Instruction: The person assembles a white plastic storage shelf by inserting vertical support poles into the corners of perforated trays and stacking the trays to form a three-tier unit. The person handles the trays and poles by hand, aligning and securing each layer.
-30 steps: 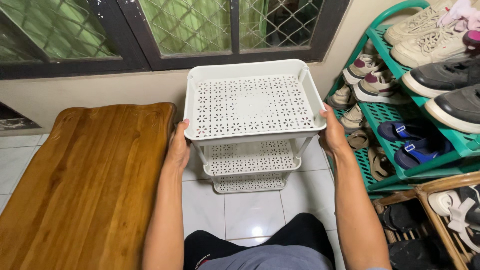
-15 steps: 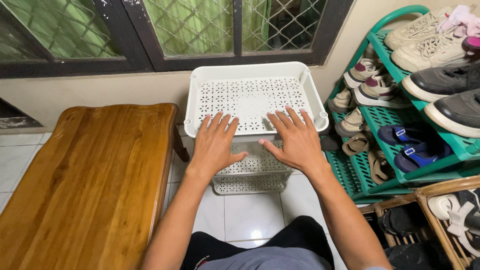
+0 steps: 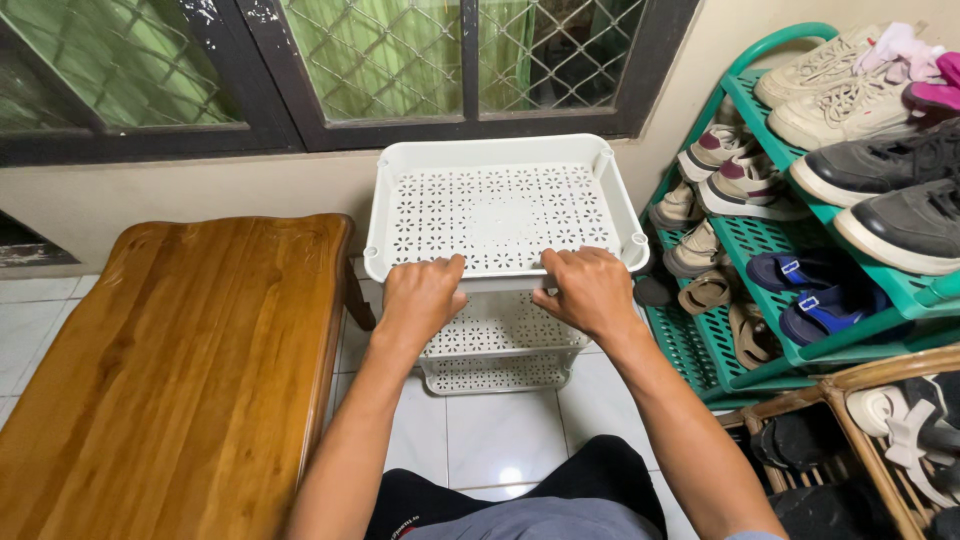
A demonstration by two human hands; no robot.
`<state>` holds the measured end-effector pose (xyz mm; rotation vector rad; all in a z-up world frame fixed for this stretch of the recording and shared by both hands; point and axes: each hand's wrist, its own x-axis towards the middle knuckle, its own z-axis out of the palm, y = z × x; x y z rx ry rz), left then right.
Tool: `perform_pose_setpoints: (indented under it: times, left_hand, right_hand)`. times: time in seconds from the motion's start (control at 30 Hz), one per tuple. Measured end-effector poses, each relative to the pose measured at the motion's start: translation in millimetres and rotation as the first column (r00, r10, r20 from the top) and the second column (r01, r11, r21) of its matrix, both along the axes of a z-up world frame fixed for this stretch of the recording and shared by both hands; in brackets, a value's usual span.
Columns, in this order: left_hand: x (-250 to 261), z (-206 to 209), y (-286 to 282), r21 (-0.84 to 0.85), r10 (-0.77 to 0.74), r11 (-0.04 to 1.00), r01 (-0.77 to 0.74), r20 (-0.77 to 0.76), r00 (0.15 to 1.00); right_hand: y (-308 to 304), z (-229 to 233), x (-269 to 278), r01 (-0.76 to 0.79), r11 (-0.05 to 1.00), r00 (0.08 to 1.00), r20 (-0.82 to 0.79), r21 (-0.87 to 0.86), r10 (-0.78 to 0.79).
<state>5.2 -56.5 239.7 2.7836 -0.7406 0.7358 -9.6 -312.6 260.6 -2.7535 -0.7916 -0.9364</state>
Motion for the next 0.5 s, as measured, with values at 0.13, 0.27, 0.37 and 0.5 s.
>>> perform_pose_setpoints:
  times: [0.13, 0.27, 0.37, 0.5]
  left_hand:
    - [-1, 1, -8, -0.004, -0.009, 1.000, 0.009, 0.037, 0.999]
    - [-3, -5, -19, -0.010, -0.036, 0.999, 0.037, 0.059, 0.998]
    - [-1, -4, -17, -0.021, -0.014, 1.000, 0.014, 0.037, 0.999]
    - [-2, -1, -15, -0.035, -0.012, 0.999, 0.014, 0.064, 0.998]
  right_hand:
    - [-8, 5, 0, 0.030, 0.999, 0.999, -0.040, -0.020, -0.031]
    - [-18, 1, -7, 0.061, 0.998, 0.995, -0.083, -0.010, -0.062]
    - [-17, 1, -4, 0.058, 0.998, 0.996, -0.071, 0.005, -0.058]
    - [-13, 1, -2, 0.026, 0.999, 0.999, -0.040, 0.032, -0.024]
